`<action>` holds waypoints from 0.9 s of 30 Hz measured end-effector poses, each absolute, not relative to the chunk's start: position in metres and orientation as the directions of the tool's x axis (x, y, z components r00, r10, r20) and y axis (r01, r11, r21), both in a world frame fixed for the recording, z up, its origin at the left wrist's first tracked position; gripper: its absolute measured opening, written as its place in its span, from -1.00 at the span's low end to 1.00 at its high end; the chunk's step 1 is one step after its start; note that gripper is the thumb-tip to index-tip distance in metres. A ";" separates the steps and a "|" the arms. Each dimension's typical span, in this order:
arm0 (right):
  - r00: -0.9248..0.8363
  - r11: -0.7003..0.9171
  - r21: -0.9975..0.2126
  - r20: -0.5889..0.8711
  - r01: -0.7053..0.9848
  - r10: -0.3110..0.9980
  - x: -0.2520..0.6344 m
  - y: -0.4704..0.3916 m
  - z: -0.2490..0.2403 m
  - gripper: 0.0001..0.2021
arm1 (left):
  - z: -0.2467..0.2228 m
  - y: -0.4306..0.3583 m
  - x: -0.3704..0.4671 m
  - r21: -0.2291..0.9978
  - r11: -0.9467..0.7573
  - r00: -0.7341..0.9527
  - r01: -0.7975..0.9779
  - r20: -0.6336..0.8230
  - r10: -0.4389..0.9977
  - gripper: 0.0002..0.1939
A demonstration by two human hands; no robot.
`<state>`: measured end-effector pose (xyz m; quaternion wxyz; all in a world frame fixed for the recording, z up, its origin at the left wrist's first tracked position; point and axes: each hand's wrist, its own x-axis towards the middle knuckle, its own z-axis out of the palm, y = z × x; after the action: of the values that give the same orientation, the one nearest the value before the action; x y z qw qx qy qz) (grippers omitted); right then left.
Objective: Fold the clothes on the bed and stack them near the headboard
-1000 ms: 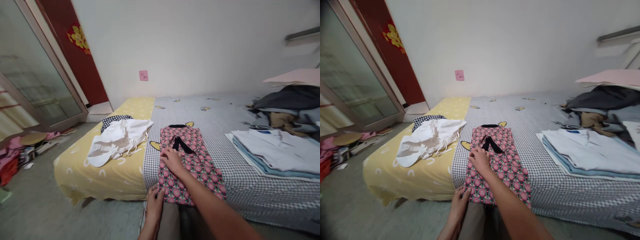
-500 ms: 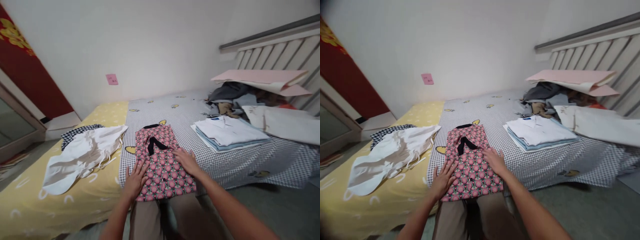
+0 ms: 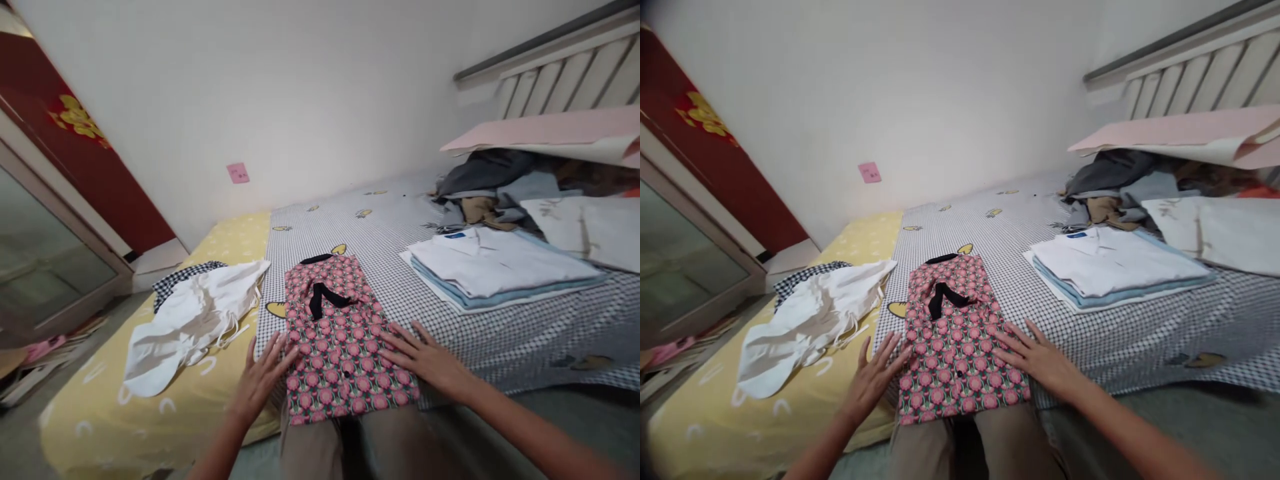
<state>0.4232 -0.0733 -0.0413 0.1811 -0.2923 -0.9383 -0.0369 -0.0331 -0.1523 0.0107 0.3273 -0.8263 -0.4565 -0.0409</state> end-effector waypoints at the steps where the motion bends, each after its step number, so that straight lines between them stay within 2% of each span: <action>1: -0.777 0.842 -0.035 0.365 0.539 0.513 0.416 -0.066 -0.039 -0.21 | 0.013 -0.149 -0.030 -0.519 -0.398 0.610 0.756 0.341 0.715 -0.22; 3: -0.772 0.844 -0.049 0.380 0.534 0.510 0.404 -0.053 -0.036 -0.19 | 0.016 -0.144 -0.026 -0.522 -0.448 0.649 0.725 0.303 0.697 -0.23; 7: -0.700 0.774 -0.149 0.349 0.615 0.623 0.391 -0.042 -0.037 -0.28 | 0.004 -0.141 -0.023 -0.486 -0.468 0.641 0.738 0.289 0.710 -0.22; 10: -0.671 0.732 -0.258 0.293 0.630 0.681 0.386 -0.042 -0.035 -0.41 | -0.012 -0.140 -0.016 -0.382 -0.463 0.582 0.800 0.305 0.753 -0.16; 12: -0.638 0.689 -0.341 0.264 0.640 0.723 0.382 -0.044 -0.029 -0.50 | -0.019 -0.136 -0.009 -0.222 -0.433 0.483 0.874 0.286 0.828 -0.20; 14: -0.580 0.616 -0.426 0.228 0.663 0.782 0.378 -0.043 -0.021 -0.57 | -0.020 -0.127 -0.001 0.021 -0.330 0.319 0.944 0.199 0.927 -0.32; 16: -0.534 0.556 -0.485 0.199 0.675 0.822 0.376 -0.040 -0.015 -0.59 | -0.016 -0.118 0.005 0.251 -0.174 0.156 0.952 0.089 0.984 -0.44; 18: -0.511 0.536 -0.503 0.200 0.678 0.836 0.381 -0.036 -0.015 -0.61 | -0.008 -0.113 0.006 0.388 -0.094 0.088 0.917 0.034 0.996 -0.53; 20: -0.450 0.491 -0.505 0.211 0.710 0.868 0.391 -0.033 -0.017 -0.64 | 0.003 -0.117 0.003 0.485 -0.103 0.101 0.869 0.030 0.994 -0.61; 23: -0.360 0.417 -0.573 0.218 0.706 0.907 0.412 -0.030 -0.012 -0.56 | 0.032 -0.137 0.003 0.668 -0.165 0.195 0.726 0.030 0.980 -0.77; 26: -0.521 0.461 -0.741 0.176 0.489 0.835 0.417 -0.024 0.019 -0.82 | 0.079 -0.143 0.013 0.807 -0.148 0.286 0.571 -0.027 0.958 -0.91; 27: -0.572 0.418 -0.817 0.135 0.398 0.809 0.412 -0.019 0.034 -0.83 | 0.095 -0.137 0.019 0.856 -0.097 0.278 0.507 -0.056 0.959 -0.86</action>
<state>0.4119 -0.0193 0.0336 0.2669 -0.3781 -0.7985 0.3850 0.0188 -0.1367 0.0955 -0.4085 -0.6871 -0.5335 -0.2765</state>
